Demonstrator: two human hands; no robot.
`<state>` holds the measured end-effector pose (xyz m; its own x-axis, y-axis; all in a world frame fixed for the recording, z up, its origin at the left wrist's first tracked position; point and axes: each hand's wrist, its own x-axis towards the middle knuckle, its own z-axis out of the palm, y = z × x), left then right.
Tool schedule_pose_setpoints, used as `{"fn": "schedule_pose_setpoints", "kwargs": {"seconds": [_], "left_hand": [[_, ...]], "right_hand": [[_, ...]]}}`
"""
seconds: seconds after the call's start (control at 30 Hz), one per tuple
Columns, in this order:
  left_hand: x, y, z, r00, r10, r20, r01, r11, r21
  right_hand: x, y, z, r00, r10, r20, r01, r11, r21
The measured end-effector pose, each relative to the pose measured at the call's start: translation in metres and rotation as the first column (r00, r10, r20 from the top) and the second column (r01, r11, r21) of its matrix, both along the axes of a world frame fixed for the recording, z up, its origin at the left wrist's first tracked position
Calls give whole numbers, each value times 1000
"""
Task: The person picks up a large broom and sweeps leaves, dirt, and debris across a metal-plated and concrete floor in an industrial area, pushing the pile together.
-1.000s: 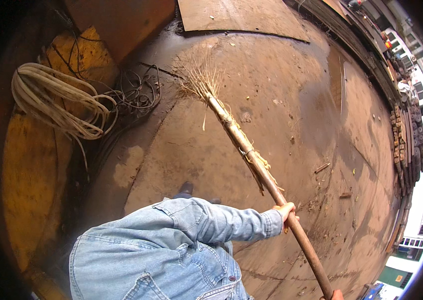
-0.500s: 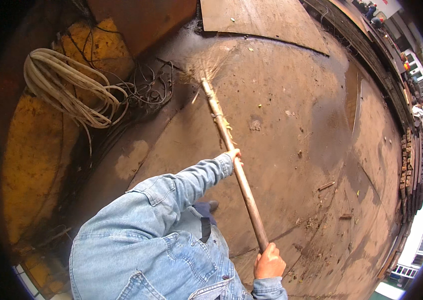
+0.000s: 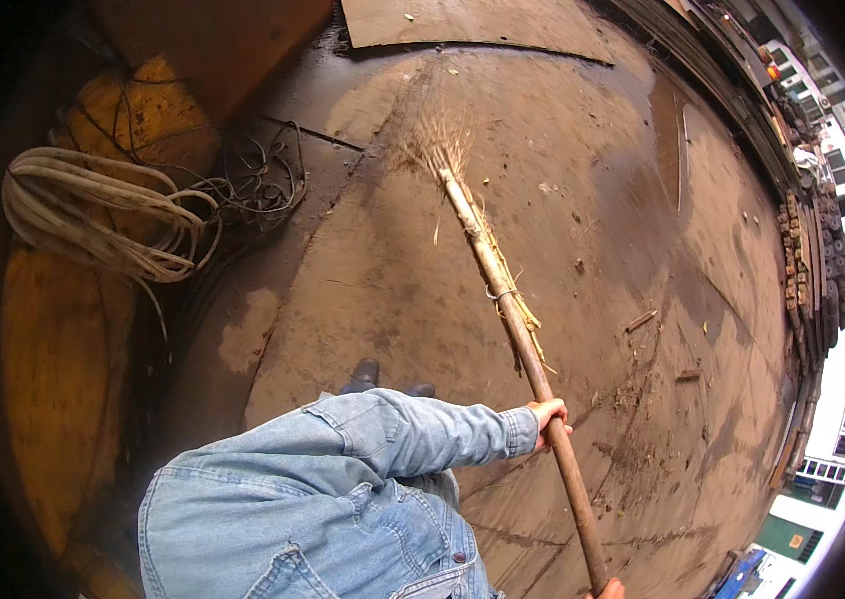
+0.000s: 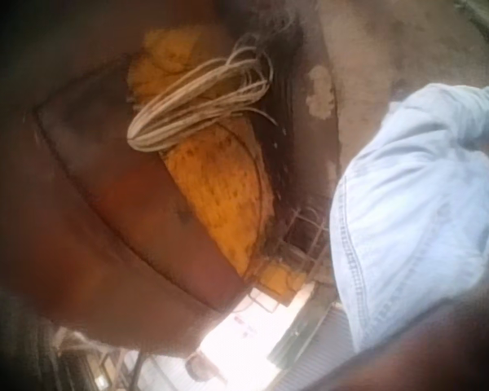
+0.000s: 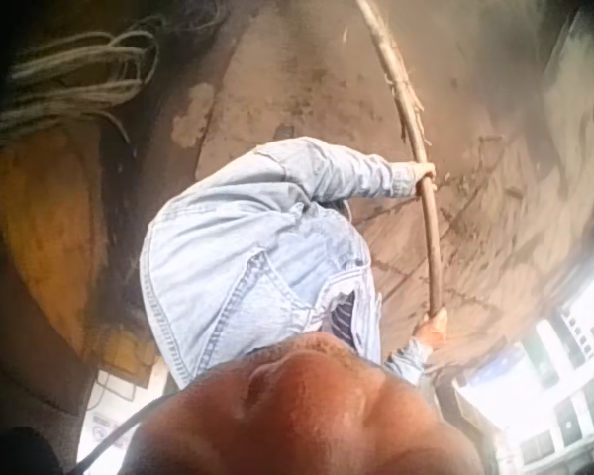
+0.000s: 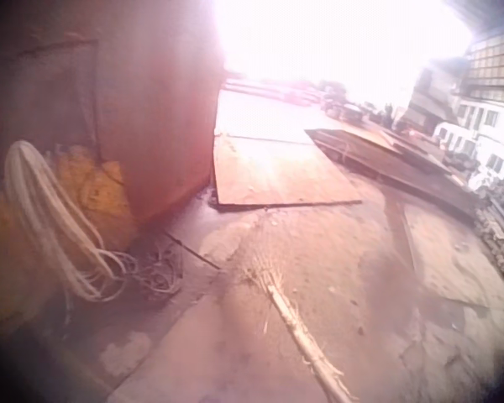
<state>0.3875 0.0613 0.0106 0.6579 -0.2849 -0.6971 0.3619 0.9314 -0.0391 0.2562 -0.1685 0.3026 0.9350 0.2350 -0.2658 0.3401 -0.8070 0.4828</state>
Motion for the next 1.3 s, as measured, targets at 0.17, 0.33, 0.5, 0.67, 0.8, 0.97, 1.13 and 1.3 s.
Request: {"fn": "schedule_pose_setpoints", "kwargs": {"seconds": [0.17,0.33,0.5,0.67,0.8,0.97,1.13,1.3], "left_hand": [[-46,35,5,959,-274,-72,283,928,241],[-92,48,-24,951,-171,-258,241,933,268],[-121,86,-101,921,-91,-379,194,950,243],[-164,46,-100,895,-21,-446,173,937,303],[-197,21,-67,868,-373,-326,475,817,328],[-227,-35,-92,843,-435,-315,536,722,438],[-251,-25,-75,838,-437,-328,545,706,452],[-231,68,-90,874,-278,-398,471,685,556]], "right_hand": [[-54,6,-39,981,-160,-113,179,966,184],[-76,-3,-88,997,-48,-60,67,922,381],[-71,64,-93,986,-42,-160,94,938,332],[-158,57,-87,953,-196,-230,236,958,163],[-239,53,-64,820,-444,-361,499,864,70],[-312,-5,-113,744,-526,-413,630,758,170],[-352,-28,-149,657,-561,-503,730,640,239],[-313,11,-201,756,-400,-519,639,626,447]]}}
